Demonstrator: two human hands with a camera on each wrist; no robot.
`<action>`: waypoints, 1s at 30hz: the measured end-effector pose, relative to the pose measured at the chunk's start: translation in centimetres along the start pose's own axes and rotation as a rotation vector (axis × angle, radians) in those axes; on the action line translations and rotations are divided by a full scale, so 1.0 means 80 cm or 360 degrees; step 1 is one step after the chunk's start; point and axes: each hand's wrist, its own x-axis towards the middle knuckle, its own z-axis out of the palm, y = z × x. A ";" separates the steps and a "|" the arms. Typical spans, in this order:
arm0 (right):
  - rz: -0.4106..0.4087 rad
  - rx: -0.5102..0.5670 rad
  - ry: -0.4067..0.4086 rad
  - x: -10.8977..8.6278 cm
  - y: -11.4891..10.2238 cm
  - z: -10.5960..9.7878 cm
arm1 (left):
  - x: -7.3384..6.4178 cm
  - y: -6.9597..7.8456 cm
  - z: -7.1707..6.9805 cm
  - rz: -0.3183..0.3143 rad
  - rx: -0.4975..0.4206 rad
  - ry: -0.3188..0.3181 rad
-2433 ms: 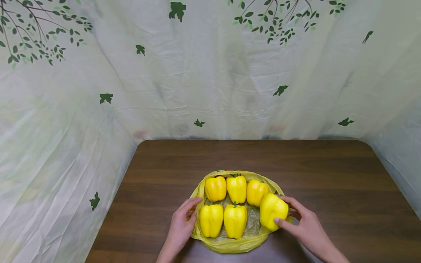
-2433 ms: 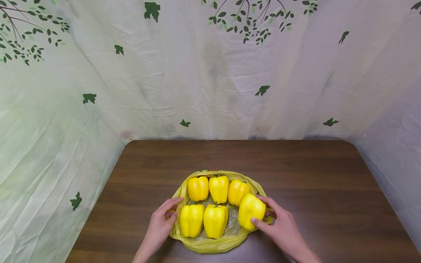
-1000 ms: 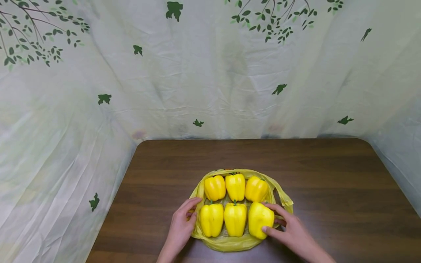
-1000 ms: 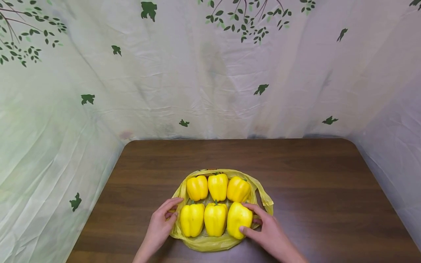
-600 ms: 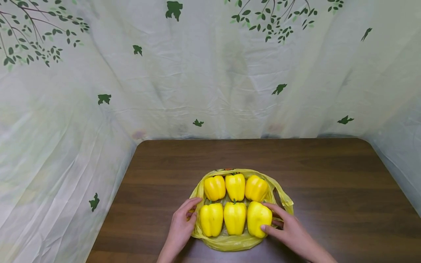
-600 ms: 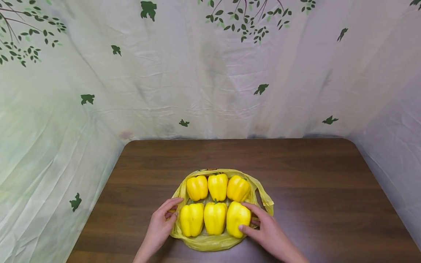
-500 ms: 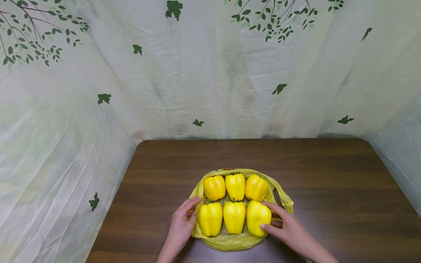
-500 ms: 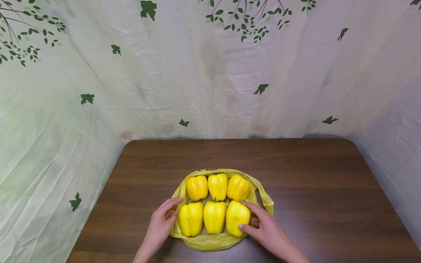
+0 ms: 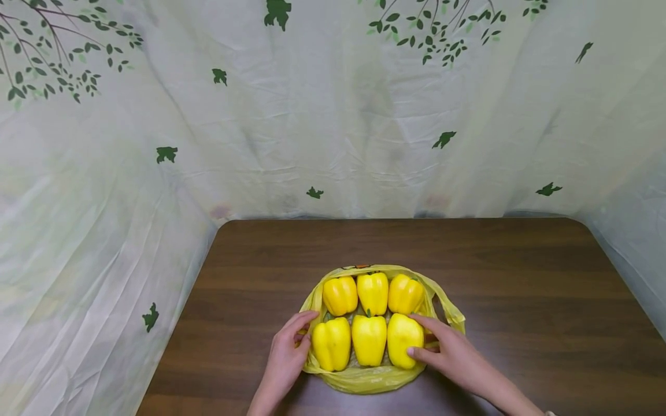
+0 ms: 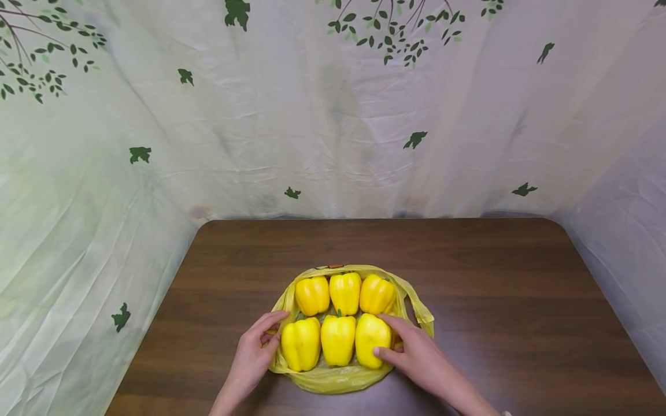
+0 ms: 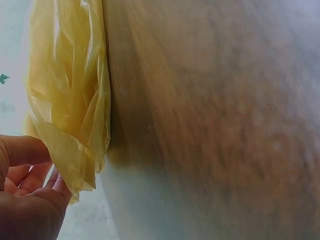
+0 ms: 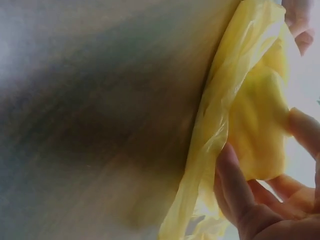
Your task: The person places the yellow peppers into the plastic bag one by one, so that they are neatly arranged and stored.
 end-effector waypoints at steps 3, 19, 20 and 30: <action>0.0006 -0.0063 0.0029 0.003 -0.003 0.000 | 0.000 0.000 0.000 0.0003 0.0001 0.0004; -0.0099 -0.0303 0.0312 0.007 -0.003 0.007 | 0.002 0.001 0.001 -0.0015 0.0021 -0.0002; -0.0112 -0.0307 0.0314 0.007 -0.002 0.007 | 0.002 0.001 0.001 -0.0010 0.0022 0.0002; -0.0170 -0.0163 0.0253 0.009 0.001 0.000 | 0.002 -0.002 0.002 0.0030 0.0043 0.0018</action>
